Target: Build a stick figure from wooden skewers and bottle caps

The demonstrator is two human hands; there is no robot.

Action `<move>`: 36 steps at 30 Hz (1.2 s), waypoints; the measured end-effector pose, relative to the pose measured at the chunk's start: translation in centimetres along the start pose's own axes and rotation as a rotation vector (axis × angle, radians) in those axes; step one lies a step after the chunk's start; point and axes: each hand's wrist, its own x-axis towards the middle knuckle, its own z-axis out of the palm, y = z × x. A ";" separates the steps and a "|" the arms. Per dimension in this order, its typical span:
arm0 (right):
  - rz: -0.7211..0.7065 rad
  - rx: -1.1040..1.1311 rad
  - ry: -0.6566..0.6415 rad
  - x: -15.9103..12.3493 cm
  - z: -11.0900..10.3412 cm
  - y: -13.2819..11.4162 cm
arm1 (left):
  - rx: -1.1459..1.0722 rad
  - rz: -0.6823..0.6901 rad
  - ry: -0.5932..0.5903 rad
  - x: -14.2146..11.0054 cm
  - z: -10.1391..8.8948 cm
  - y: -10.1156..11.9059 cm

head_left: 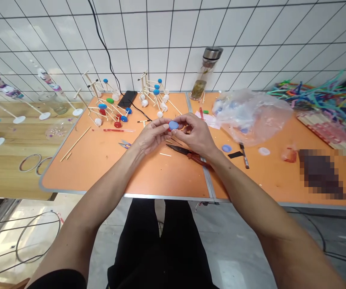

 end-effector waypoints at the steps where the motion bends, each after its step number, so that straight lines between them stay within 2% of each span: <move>1: -0.012 -0.016 -0.009 -0.1 0.0 0.1 | 0.022 0.012 0.001 0.1 -0.1 -0.2; 8: -0.159 -0.162 -0.084 -0.5 -0.5 -0.3 | 0.135 0.128 -0.006 0.6 -0.3 -1.2; 14: -0.138 -0.136 -0.050 -1.0 -0.5 -0.2 | 0.157 0.090 -0.023 0.5 -0.3 -1.3; 18: -0.123 -0.142 -0.077 -1.3 -0.6 -0.4 | 0.188 0.073 -0.038 0.3 -0.2 -1.2; 25: -0.122 -0.190 -0.040 -2.8 -2.6 -0.9 | 0.208 0.092 0.011 0.6 -0.4 -1.1; 28: -0.079 -0.260 -0.060 -4.3 -4.7 -0.6 | 0.217 0.093 0.047 0.7 -0.5 -1.1; 30: -0.021 -0.324 -0.061 -5.3 -6.9 0.3 | 0.221 0.094 0.064 0.6 -0.4 -1.0; 33: 0.122 -0.445 0.049 -6.4 -11.9 2.7 | 0.247 0.092 0.084 0.5 -0.1 -0.7; 36: 0.379 -0.623 0.122 -6.1 -17.3 6.0 | 0.273 0.092 0.105 0.3 0.2 -0.5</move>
